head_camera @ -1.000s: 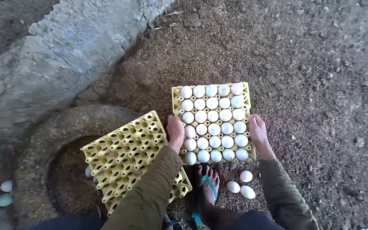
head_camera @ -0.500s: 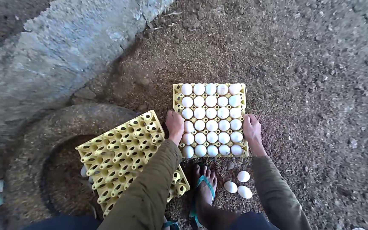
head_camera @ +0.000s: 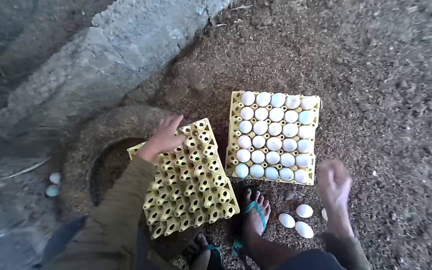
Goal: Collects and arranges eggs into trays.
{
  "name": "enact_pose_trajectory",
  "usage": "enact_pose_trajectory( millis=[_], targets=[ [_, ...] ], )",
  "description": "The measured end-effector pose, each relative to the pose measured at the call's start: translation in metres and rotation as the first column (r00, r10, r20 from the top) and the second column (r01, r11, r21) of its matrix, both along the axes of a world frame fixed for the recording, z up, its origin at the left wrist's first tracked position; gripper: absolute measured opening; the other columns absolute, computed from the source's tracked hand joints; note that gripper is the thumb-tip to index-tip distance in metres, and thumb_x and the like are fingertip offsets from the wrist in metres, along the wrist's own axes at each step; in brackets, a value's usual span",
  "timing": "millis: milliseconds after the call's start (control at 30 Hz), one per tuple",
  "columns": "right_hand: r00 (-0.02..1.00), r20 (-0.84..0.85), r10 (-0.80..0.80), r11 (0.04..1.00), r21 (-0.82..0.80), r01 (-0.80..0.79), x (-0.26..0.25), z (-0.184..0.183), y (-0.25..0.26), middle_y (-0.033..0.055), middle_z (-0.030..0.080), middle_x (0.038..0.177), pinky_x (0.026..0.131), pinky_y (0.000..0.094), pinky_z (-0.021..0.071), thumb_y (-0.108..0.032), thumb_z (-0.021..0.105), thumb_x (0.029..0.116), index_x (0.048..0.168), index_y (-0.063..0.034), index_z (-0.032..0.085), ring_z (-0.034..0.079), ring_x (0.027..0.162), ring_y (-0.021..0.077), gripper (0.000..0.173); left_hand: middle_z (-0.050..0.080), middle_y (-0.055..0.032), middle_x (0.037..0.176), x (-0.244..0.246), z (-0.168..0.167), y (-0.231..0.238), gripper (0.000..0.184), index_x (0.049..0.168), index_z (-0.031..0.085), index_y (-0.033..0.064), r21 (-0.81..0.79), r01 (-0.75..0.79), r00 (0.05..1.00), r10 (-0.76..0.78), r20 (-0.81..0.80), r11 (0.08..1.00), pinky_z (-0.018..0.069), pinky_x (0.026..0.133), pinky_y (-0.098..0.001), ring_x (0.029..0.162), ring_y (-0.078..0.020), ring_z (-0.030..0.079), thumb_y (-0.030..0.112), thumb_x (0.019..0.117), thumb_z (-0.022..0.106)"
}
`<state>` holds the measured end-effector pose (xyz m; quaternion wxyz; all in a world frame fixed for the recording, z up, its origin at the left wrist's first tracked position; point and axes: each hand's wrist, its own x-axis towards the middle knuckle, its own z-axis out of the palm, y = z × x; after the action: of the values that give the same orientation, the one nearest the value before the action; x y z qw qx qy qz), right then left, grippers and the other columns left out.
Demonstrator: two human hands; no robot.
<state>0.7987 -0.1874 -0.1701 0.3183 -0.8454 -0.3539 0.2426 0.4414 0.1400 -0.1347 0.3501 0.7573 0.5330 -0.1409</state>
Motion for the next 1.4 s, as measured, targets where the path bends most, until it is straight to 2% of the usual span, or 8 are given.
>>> enact_pose_trajectory(
  millis=[67, 200, 300, 433, 600, 800, 1100, 1400],
  targets=[
    [0.859, -0.437, 0.266, 0.949, -0.039, -0.313, -0.048, 0.005, -0.019, 0.0121, 0.07, 0.089, 0.072, 0.0365, 0.0551, -0.018, 0.047, 0.0989, 0.104, 0.007, 0.069, 0.064, 0.077, 0.0136, 0.033, 0.037, -0.019, 0.161, -0.012, -0.01, 0.017, 0.064, 0.158, 0.038, 0.0152, -0.127, 0.145, 0.987, -0.153, -0.053, 0.981, 0.0314, 0.114, -0.0664, 0.148, -0.0432, 0.034, 0.019, 0.0993, 0.063],
    [0.353, -0.796, 0.491, 0.598, 0.014, -0.801, -0.133, -0.036, -0.015, 0.0196, 0.069, 0.12, 0.101, 0.0554, 0.0509, -0.03, 0.061, 0.1001, 0.129, -0.001, 0.064, 0.067, 0.112, 0.031, 0.041, 0.061, -0.0245, 0.133, -0.011, -0.014, 0.026, 0.042, 0.14, 0.055, 0.006, -0.05, 0.296, 0.946, -0.3, -0.119, 0.954, 0.044, 0.102, -0.0673, 0.125, -0.044, 0.058, 0.019, 0.1008, 0.061],
    [0.252, -0.827, 0.502, 0.603, 0.126, -0.787, -0.172, -0.038, 0.001, 0.0246, 0.068, 0.118, 0.101, 0.0556, 0.0495, -0.033, 0.066, 0.0986, 0.126, 0.0048, 0.064, 0.066, 0.112, 0.0332, 0.047, 0.068, -0.0279, 0.11, -0.036, 0.0, 0.023, 0.027, 0.127, 0.063, 0.0004, 0.055, 0.292, 0.954, -0.287, -0.082, 0.955, 0.0489, 0.09, -0.0687, 0.104, -0.0465, 0.066, 0.009, 0.1018, 0.056],
    [0.058, -0.846, 0.53, 0.668, 0.374, -0.644, -0.178, -0.012, 0.019, 0.0262, 0.035, 0.16, 0.122, 0.0395, 0.0359, -0.025, 0.065, 0.1007, 0.16, 0.004, 0.012, 0.044, 0.145, 0.0235, 0.085, 0.064, -0.033, 0.114, -0.08, 0.052, 0.029, 0.034, 0.137, 0.055, -0.0012, 0.153, 0.156, 0.987, -0.149, -0.054, 0.976, 0.0456, 0.088, -0.0743, 0.104, -0.0517, 0.064, 0.009, 0.1051, 0.048],
    [0.395, -0.71, 0.582, 0.808, 0.559, -0.185, -0.141, 0.054, 0.051, 0.0121, 0.061, 0.135, 0.103, 0.0324, 0.055, -0.024, 0.06, 0.1021, 0.149, 0.0094, 0.028, 0.064, 0.12, 0.0107, 0.066, 0.061, -0.0271, 0.124, -0.051, 0.12, 0.025, 0.044, 0.146, 0.045, 0.0098, 0.156, -0.285, 0.954, 0.265, 0.136, 0.946, 0.0479, 0.088, -0.0667, 0.111, -0.0389, 0.062, 0.018, 0.1026, 0.043],
    [0.858, -0.513, 0.021, 0.908, 0.37, 0.199, -0.029, 0.056, 0.045, 0.0081, 0.067, 0.124, 0.09, 0.0337, 0.0594, -0.022, 0.062, 0.0964, 0.153, -0.0055, 0.04, 0.068, 0.106, 0.0136, 0.063, 0.063, -0.0089, 0.123, 0.079, 0.082, -0.03, 0.048, 0.15, 0.04, 0.0194, -0.232, -0.461, 0.747, 0.516, 0.419, 0.857, 0.0577, 0.08, -0.043, 0.099, -0.0176, 0.065, 0.013, 0.1028, 0.049],
    [0.914, -0.368, -0.171, 0.983, 0.004, 0.186, 0.064, -0.005, 0.053, 0.016, 0.067, 0.13, 0.097, 0.0478, 0.0542, -0.02, 0.057, 0.1043, 0.151, -0.0125, 0.05, 0.067, 0.112, 0.0244, 0.048, 0.06, -0.0238, 0.127, 0.156, -0.027, -0.04, 0.049, 0.143, 0.048, 0.0059, -0.267, -0.404, 0.836, 0.472, 0.28, 0.875, 0.0495, 0.09, -0.0619, 0.115, -0.0375, 0.06, 0.028, 0.0998, 0.052],
    [0.962, -0.248, -0.116, 0.993, -0.006, 0.119, 0.09, -0.017, 0.033, 0.0136, 0.061, 0.141, 0.107, 0.0444, 0.0516, -0.038, 0.051, 0.107, 0.155, -0.0101, 0.045, 0.063, 0.125, 0.0219, 0.056, 0.047, -0.0267, 0.146, 0.151, -0.006, -0.064, 0.063, 0.156, 0.035, 0.0057, 0.152, -0.2, 0.919, 0.131, 0.371, 0.968, 0.0457, 0.104, -0.055, 0.129, -0.0364, 0.052, 0.03, 0.0998, 0.051]
  ],
)
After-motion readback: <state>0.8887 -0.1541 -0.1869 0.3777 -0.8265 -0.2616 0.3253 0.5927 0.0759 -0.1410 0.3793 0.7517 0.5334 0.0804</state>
